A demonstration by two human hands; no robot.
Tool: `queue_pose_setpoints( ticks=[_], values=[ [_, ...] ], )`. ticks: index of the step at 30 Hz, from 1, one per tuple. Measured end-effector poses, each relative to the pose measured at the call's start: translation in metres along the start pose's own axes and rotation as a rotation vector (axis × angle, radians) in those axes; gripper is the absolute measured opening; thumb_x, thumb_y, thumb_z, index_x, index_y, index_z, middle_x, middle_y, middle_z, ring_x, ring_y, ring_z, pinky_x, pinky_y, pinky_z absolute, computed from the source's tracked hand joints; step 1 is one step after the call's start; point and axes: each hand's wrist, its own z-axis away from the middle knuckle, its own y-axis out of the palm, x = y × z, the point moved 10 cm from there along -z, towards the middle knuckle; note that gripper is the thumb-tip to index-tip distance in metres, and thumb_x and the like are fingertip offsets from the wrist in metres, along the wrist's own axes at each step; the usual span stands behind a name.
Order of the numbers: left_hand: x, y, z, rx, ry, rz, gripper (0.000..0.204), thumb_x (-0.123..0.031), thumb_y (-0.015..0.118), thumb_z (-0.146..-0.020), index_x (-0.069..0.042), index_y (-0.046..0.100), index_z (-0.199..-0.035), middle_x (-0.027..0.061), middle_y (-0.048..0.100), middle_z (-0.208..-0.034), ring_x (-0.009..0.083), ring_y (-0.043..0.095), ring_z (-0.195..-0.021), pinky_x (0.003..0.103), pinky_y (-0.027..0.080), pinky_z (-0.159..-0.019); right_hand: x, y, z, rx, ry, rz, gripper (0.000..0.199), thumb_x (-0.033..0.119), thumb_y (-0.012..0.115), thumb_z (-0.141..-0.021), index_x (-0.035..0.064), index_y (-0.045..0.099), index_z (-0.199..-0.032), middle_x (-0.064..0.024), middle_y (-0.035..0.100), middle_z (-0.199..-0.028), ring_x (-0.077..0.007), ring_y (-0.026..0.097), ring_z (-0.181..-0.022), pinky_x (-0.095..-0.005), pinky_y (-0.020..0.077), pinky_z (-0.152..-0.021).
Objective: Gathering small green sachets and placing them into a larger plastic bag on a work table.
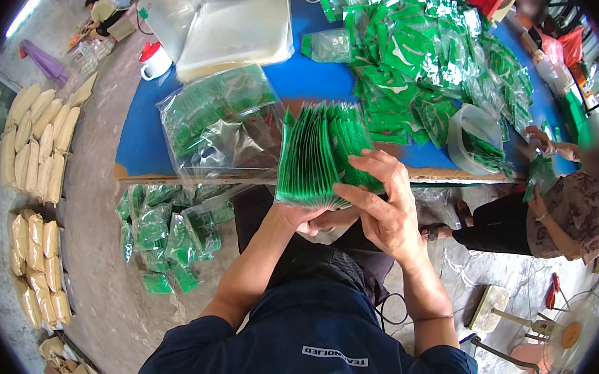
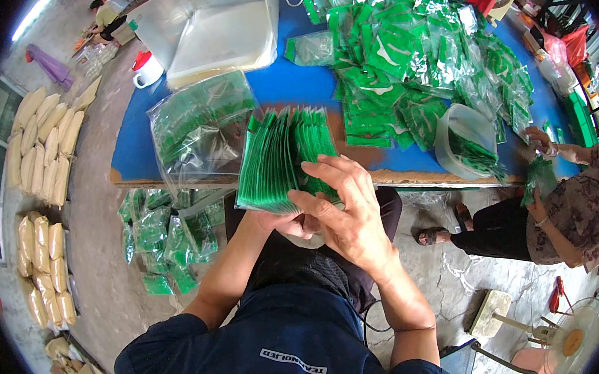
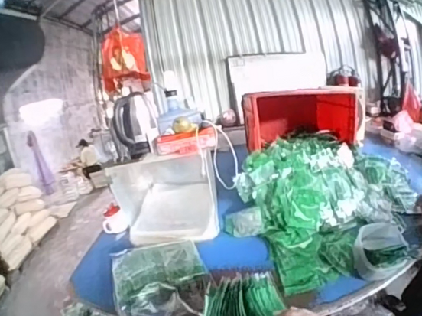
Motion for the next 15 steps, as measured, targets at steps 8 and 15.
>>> queue_pose_setpoints(
  ticks=[8, 15],
  values=[
    [-0.01, -0.006, 0.002, -0.074, -0.105, 0.067, 0.046, -0.03, 0.045, -0.105, -0.003, 0.048, -0.141, 0.0166, 0.053, -0.142, 0.0295, 0.055, -0.128, 0.047, 0.047, -0.107, -0.003, -0.01, -0.001, -0.127, 0.07, -0.054, 0.036, 0.023, 0.087, -0.067, 0.0068, 0.068, -0.092, -0.0163, 0.062, -0.122, -0.0393, 0.06, -0.115, -0.0504, 0.0495, -0.095],
    [-0.032, -0.003, 0.013, 0.007, 0.13, -0.53, 0.045, -0.03, 0.051, -0.103, -0.002, 0.051, -0.138, 0.017, 0.057, -0.136, 0.03, 0.059, -0.121, 0.048, 0.05, -0.103, -0.006, -0.004, 0.002, -0.122, 0.067, -0.063, 0.041, 0.017, 0.092, -0.062, 0.0044, 0.066, -0.092, -0.0184, 0.061, -0.124, -0.039, 0.059, -0.116, -0.0498, 0.052, -0.094]
  ],
)
